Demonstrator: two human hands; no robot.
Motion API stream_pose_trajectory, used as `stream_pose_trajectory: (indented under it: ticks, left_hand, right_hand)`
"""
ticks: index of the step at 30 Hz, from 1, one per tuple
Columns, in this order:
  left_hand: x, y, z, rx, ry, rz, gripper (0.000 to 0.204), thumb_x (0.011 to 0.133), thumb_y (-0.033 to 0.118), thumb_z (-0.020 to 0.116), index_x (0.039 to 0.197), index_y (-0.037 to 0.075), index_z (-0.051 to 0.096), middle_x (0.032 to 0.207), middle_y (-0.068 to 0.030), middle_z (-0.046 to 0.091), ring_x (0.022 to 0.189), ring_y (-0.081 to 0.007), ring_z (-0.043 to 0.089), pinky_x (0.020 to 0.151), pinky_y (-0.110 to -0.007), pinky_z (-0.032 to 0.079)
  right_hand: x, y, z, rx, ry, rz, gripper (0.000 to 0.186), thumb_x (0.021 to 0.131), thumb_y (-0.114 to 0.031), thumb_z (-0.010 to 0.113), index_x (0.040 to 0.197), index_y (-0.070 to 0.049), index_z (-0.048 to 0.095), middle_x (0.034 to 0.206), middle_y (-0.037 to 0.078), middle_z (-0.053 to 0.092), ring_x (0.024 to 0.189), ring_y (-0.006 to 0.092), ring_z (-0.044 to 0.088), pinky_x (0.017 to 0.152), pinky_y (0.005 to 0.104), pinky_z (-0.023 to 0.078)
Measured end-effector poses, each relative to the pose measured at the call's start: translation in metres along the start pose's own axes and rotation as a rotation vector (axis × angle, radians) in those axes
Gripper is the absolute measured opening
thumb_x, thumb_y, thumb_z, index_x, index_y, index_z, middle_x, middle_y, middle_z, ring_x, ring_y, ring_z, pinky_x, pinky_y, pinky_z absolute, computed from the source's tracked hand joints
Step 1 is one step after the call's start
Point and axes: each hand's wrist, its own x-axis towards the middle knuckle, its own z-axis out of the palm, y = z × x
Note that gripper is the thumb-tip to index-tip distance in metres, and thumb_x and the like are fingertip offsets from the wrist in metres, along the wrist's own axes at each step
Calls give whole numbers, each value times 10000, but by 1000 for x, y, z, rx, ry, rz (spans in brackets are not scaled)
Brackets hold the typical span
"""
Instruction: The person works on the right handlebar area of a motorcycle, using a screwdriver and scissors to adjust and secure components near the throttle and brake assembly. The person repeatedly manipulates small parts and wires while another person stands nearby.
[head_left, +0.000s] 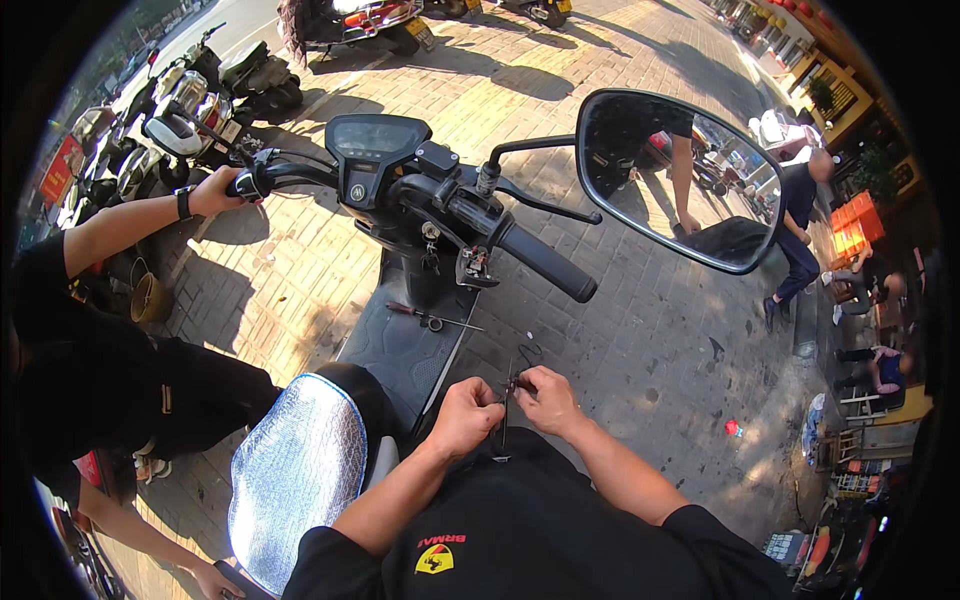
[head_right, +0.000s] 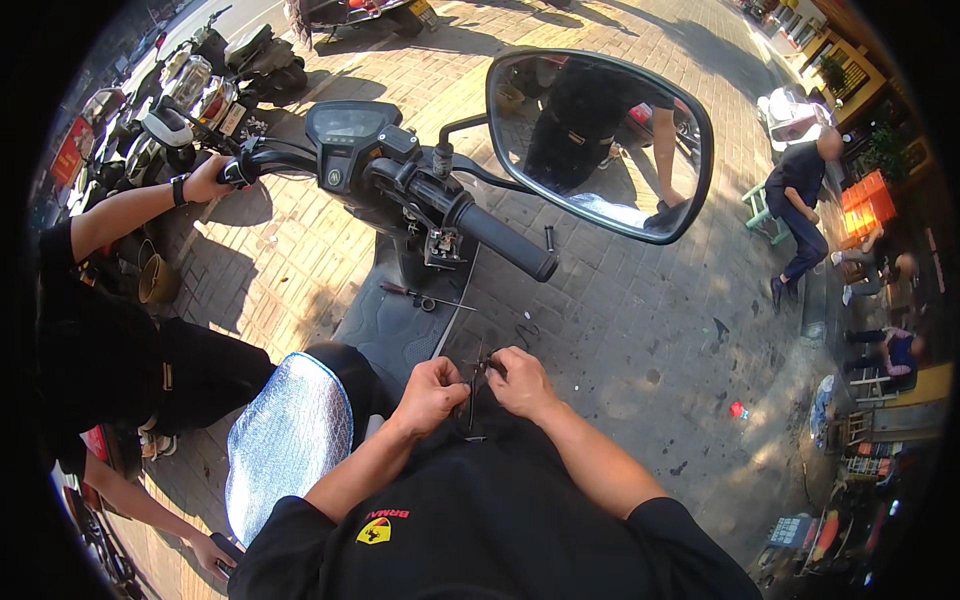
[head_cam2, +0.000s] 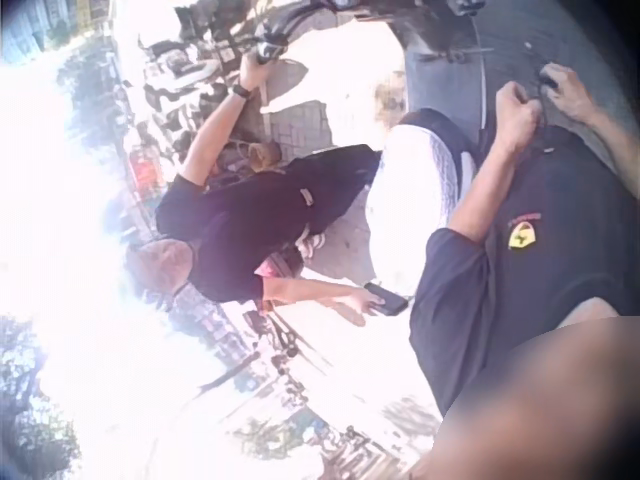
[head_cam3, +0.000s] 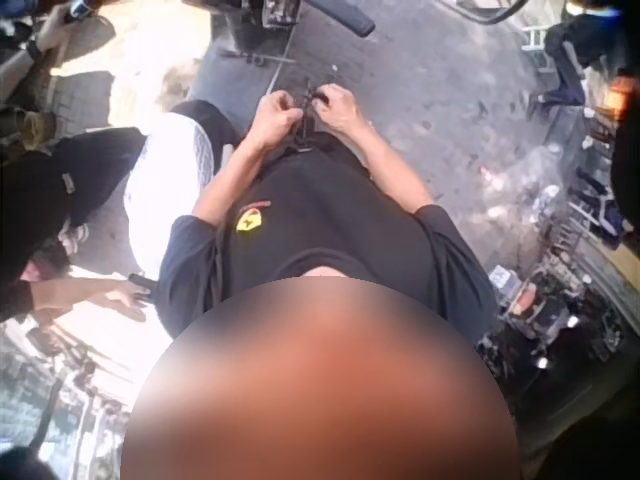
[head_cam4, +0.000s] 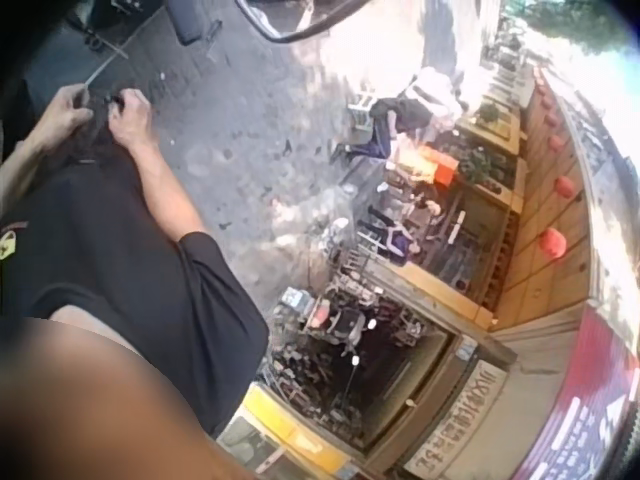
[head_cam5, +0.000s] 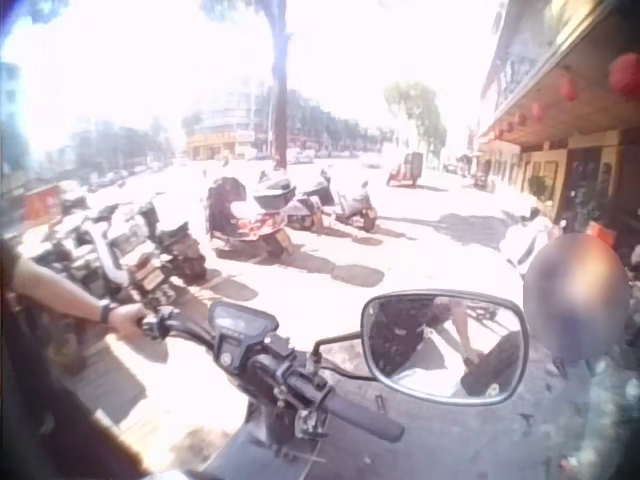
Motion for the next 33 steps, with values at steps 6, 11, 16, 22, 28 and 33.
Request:
stream_pose_trajectory:
  ticks: [6, 11, 16, 22, 28, 33]
  left_hand:
    - [-6, 21, 30, 44, 85, 155, 177, 824, 19, 706, 772, 19, 537, 661, -43, 604, 556, -91, 566, 479, -241, 436]
    - [3, 47, 18, 206, 125, 274, 150, 882, 91, 715, 865, -21, 616, 663, -20, 624, 585, -49, 545, 521, -243, 442]
    - [82, 122, -53, 451, 326, 530, 211, 892, 13, 622, 1092, -52, 644, 704, 22, 577, 628, -42, 505, 576, -218, 412]
    - [120, 152, -73, 818, 145, 524, 278, 792, 106, 687, 1047, -2, 712, 683, -120, 648, 625, -195, 622, 615, -323, 496]
    - [136, 152, -80, 879, 48, 466, 254, 799, 162, 678, 1013, 34, 727, 769, -170, 708, 743, -313, 710, 703, -378, 548]
    - [145, 151, -85, 864, -13, 448, 204, 817, 153, 662, 967, 29, 723, 806, -173, 716, 781, -331, 714, 718, -389, 548]
  right_hand:
    - [-16, 1, 1, 901, -113, 127, 295, 930, -102, 671, 1152, 50, 552, 991, 77, 654, 921, 158, 653, 808, 313, 545]
    - [-23, -25, -29, 785, -44, 80, 339, 911, -168, 719, 1117, 26, 533, 930, 34, 598, 812, 103, 606, 707, 253, 516]
    - [-2, -56, -56, 754, -212, 59, 324, 957, -283, 677, 1045, 2, 552, 802, 35, 571, 676, 80, 549, 575, 240, 466]
    - [30, -90, -49, 984, -205, 166, 390, 1000, -397, 593, 976, -8, 567, 768, 56, 579, 627, 106, 544, 545, 249, 455]
    - [53, -101, -44, 975, -177, 292, 421, 994, -447, 592, 933, -30, 589, 719, 38, 571, 577, 102, 532, 488, 248, 434]
    - [68, -107, -37, 910, -128, 339, 469, 970, -508, 611, 919, -42, 591, 708, 22, 568, 556, 91, 524, 469, 237, 425]
